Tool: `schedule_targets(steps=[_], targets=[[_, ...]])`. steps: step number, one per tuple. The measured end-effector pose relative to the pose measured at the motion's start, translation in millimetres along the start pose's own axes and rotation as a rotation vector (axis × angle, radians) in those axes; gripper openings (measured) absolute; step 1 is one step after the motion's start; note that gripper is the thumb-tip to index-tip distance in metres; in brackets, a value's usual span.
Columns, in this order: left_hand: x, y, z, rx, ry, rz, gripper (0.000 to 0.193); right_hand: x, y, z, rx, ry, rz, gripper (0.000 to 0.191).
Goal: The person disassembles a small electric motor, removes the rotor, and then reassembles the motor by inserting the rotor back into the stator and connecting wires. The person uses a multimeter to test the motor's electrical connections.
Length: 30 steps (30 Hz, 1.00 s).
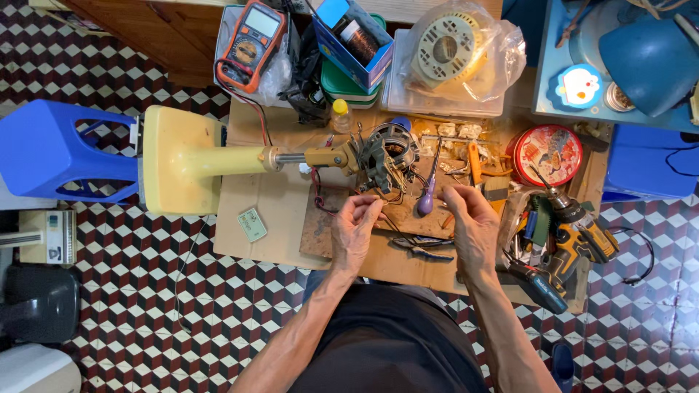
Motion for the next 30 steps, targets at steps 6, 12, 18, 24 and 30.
schedule_targets(steps=[6,12,18,24,30], targets=[[-47.4,7.0,-15.9,0.013,0.045,-0.004,0.023,18.1,11.1,57.8,0.082,-0.094,0.107,0.038],[-22.0,-17.3,1.0,0.061,0.104,-0.023,0.025,-27.2,19.6,35.3,0.109,-0.116,0.032,0.032],[-19.8,-16.4,-14.3,0.016,0.154,-0.036,0.03,-35.5,16.4,25.5,0.111,-0.002,0.105,0.033],[-33.8,-0.7,-52.3,-0.102,0.206,0.03,0.026,-19.6,1.7,40.6,0.068,0.025,0.128,0.034],[-51.8,-19.6,-56.9,-0.044,0.399,0.163,0.023,3.4,-28.1,44.6,0.017,-0.158,-0.018,0.033]])
Point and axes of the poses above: each hand's wrist, its own y-axis towards the middle knuckle, its own z-axis out of the palm, x = y × z, the point moved 7 cm from there along y, towards the middle knuckle, and after that the axes turned 5 degrees about z, right-handed, at the moved point
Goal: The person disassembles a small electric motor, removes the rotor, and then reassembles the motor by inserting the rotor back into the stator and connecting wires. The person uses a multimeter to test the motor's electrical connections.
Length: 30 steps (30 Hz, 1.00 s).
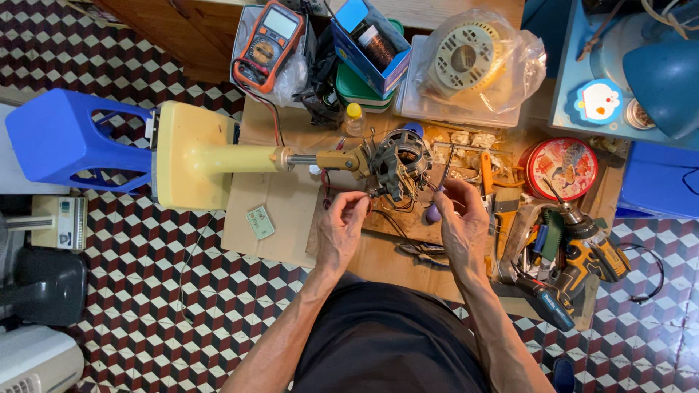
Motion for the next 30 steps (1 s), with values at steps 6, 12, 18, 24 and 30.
schedule_targets(steps=[6,12,18,24,30], targets=[[26.3,20.0,-0.5,-0.057,-0.209,-0.13,0.028,-3.9,20.2,1.7,-0.065,0.014,0.041,0.033],[87.6,19.0,-51.4,-0.211,-0.408,-0.395,0.042,-32.3,39.0,-5.9,-0.07,0.119,0.03,0.035],[112.3,42.7,-108.0,-0.239,-0.263,-0.302,0.057,-58.3,74.5,20.9,0.022,0.196,0.253,0.048],[143.3,70.2,-166.2,-0.423,-0.334,-0.571,0.076,-53.2,66.0,58.0,0.054,0.093,0.223,0.058],[166.3,150.9,-225.8,-0.532,-0.673,-0.796,0.109,-20.0,59.0,89.8,-0.079,0.131,0.277,0.06]])
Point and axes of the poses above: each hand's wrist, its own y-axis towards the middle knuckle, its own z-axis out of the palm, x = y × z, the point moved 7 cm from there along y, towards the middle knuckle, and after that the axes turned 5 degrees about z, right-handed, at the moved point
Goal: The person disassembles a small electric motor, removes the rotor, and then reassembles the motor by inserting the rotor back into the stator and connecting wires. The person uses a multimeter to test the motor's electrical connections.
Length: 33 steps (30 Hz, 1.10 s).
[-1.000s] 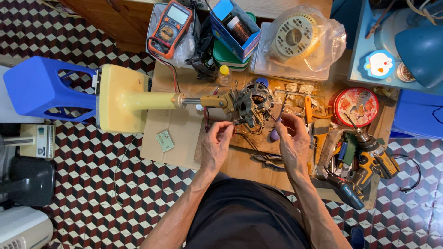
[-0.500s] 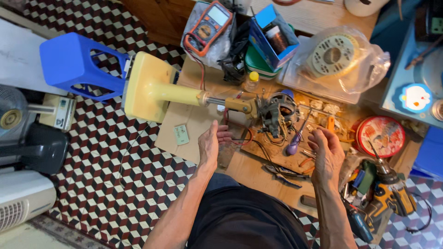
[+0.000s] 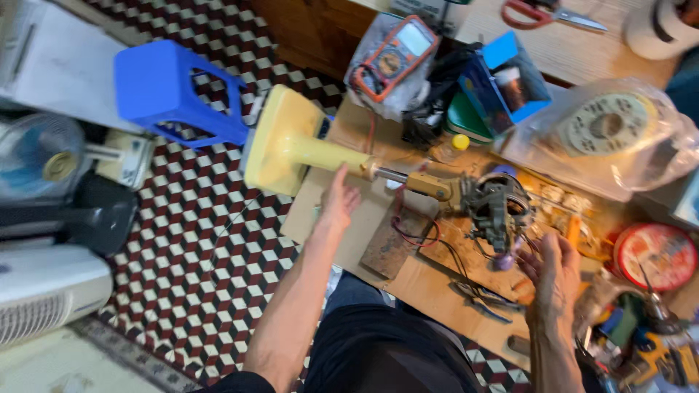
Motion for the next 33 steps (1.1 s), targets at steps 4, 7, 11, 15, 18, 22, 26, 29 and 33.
schedule_targets(steps=[4,7,11,15,18,22,26,29,33], targets=[[-14.0,35.5,27.6,0.124,-0.105,-0.111,0.113,4.0,-6.3,16.7,-0.08,0.011,-0.021,0.062],[-11.9,48.3,34.0,0.096,-0.062,-0.148,0.11,6.4,-13.5,21.2,-0.135,0.001,-0.005,0.065],[-12.8,64.1,43.2,0.109,-0.008,-0.152,0.105,13.3,-16.4,29.2,-0.199,-0.069,0.021,0.07],[-0.2,68.7,49.9,0.167,0.014,-0.232,0.102,22.0,-18.3,32.8,-0.287,-0.067,-0.047,0.072],[13.0,56.9,47.2,0.226,0.091,-0.293,0.102,26.2,-16.9,37.6,-0.318,-0.031,-0.069,0.068],[9.8,40.2,51.5,0.368,0.322,-0.335,0.104,39.3,-23.2,39.4,-0.347,-0.155,-0.103,0.058],[-4.9,13.3,61.7,0.561,0.831,-0.157,0.095,66.4,-33.3,37.3,-0.369,-0.372,-0.243,0.047],[-28.0,-10.3,97.4,0.672,1.177,0.481,0.064,82.1,-35.6,32.1,-0.351,-0.488,-0.269,0.043],[-40.8,-39.6,160.2,1.005,1.235,1.278,0.058,87.9,-25.2,33.0,-0.265,-0.521,-0.196,0.05]])
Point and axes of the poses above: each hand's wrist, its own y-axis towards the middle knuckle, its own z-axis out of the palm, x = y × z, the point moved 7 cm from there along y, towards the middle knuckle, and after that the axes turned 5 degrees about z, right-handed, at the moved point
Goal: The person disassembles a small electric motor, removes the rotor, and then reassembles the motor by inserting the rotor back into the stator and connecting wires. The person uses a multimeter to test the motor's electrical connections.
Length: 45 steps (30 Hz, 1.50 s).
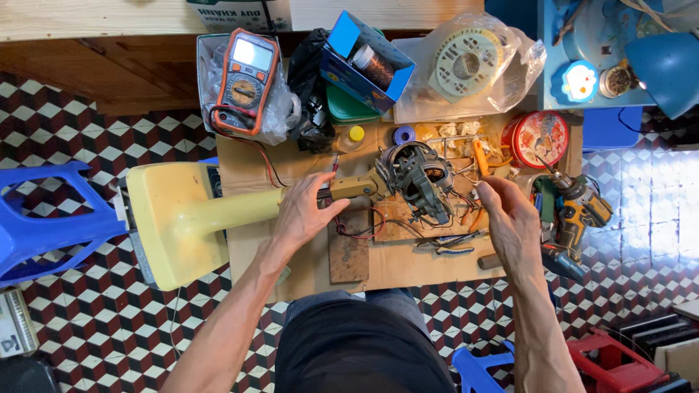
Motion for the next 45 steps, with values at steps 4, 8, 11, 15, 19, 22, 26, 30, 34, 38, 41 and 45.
schedule_targets(steps=[4,8,11,15,19,22,26,30,34,38,41,45], targets=[[31.1,35.5,49.9,0.391,-0.119,-0.126,0.072,-5.6,28.9,13.1,0.09,-0.093,0.186,0.069],[65.4,49.7,99.3,0.773,-0.122,-0.294,0.08,-14.8,64.2,39.0,0.279,-0.161,0.422,0.091],[68.5,64.9,117.7,0.864,-0.241,-0.183,0.085,-17.5,77.2,60.6,0.324,-0.282,0.437,0.099],[72.4,44.2,122.1,1.041,-0.527,-0.548,0.063,-22.9,87.5,89.2,0.357,-0.344,0.489,0.103],[58.4,52.0,112.3,1.02,-0.514,-0.521,0.059,-26.3,91.0,92.8,0.346,-0.404,0.514,0.091],[54.5,55.0,107.3,1.016,-0.426,-0.463,0.064,-24.8,89.4,86.4,0.301,-0.565,0.529,0.093],[46.5,53.2,97.9,0.924,-0.286,-0.362,0.074,-3.4,70.9,77.1,0.234,-0.671,0.492,0.09],[25.6,43.9,67.2,0.801,-0.389,-0.234,0.071,39.3,27.9,70.7,0.183,-0.504,0.369,0.081],[14.7,23.1,44.6,0.859,-0.429,-0.267,0.06,66.1,-5.8,67.7,0.2,-0.533,0.382,0.082],[8.1,6.2,17.9,0.825,-0.447,-0.197,0.056,80.4,-33.6,72.6,0.182,-0.618,0.361,0.093],[-1.7,-2.0,-12.1,0.723,-0.551,-0.134,0.052,93.3,-50.9,76.2,0.171,-0.624,0.325,0.1],[-4.4,-4.9,-68.3,0.523,-0.401,-0.085,0.058,112.3,-57.2,94.0,0.189,-0.651,0.308,0.097]])
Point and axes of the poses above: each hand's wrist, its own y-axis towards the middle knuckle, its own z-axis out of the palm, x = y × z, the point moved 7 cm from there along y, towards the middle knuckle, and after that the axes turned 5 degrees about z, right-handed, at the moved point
